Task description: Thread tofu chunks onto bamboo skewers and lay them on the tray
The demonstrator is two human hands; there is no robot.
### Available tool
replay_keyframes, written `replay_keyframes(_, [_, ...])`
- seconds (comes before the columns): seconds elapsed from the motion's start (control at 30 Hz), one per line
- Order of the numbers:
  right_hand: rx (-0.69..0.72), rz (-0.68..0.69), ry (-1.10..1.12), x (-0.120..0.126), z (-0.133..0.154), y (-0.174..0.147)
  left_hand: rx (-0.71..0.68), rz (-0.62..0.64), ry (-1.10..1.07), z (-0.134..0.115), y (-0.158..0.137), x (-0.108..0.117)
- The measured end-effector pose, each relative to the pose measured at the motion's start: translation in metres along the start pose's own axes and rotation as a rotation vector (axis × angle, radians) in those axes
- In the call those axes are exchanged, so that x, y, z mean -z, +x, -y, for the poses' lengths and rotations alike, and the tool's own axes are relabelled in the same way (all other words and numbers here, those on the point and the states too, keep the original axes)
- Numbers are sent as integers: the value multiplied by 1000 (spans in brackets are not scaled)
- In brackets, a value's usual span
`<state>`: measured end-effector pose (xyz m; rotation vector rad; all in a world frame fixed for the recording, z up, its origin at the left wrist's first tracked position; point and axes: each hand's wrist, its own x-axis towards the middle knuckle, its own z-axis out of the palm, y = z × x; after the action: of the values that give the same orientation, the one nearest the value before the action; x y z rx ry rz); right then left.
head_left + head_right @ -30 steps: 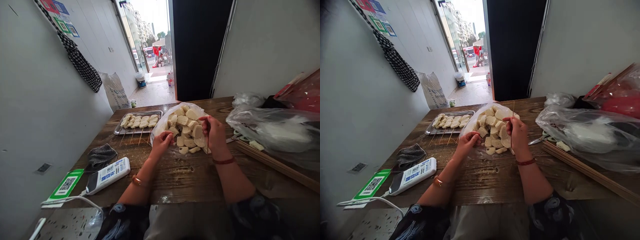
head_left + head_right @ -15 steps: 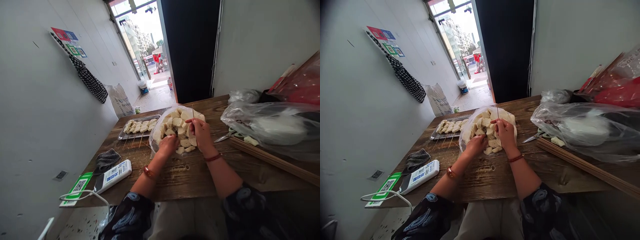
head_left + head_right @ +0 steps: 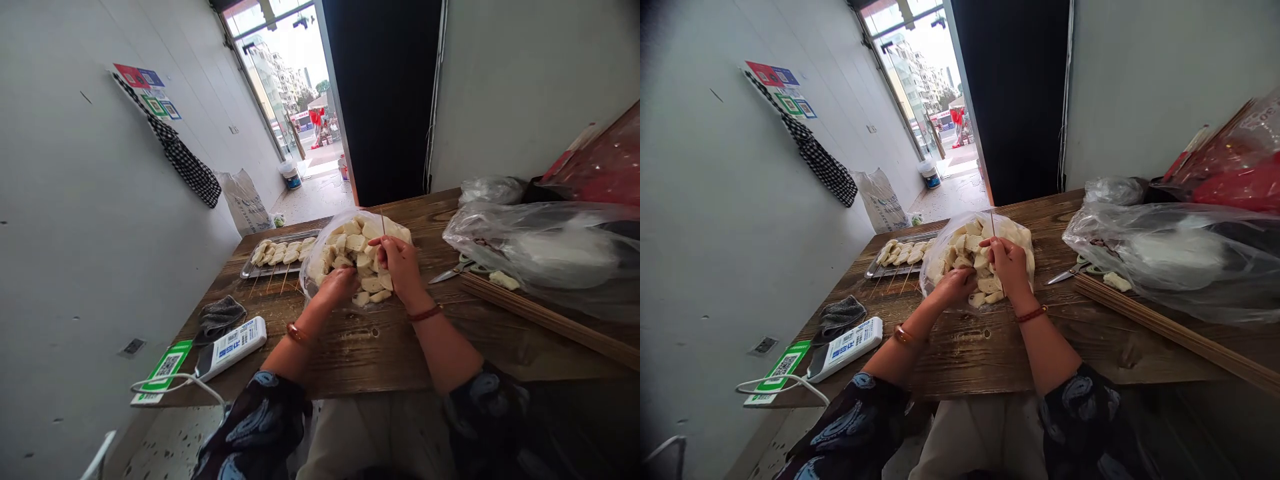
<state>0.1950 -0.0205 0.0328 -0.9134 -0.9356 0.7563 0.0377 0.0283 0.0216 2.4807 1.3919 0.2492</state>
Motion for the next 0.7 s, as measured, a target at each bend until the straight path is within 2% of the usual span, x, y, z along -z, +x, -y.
replay_keyframes(0.2, [-13,6,-8,0,-1,-1,-3,13,-61,1,4,3])
replay_keyframes(0.43, [4,7,-1,1,0,-2,11,-55,-203,8,-1,18])
replay_keyframes(0.5, [6,1,-8,1,1,-2,32,-120,-378,11,-9,26])
replay_keyframes(0.6, [3,20,-29,-1,4,-4,78,-228,-830,17,-20,35])
replay_keyframes(0.7, [-1,101,-71,-5,8,-9,150,-290,-1256,22,-26,38])
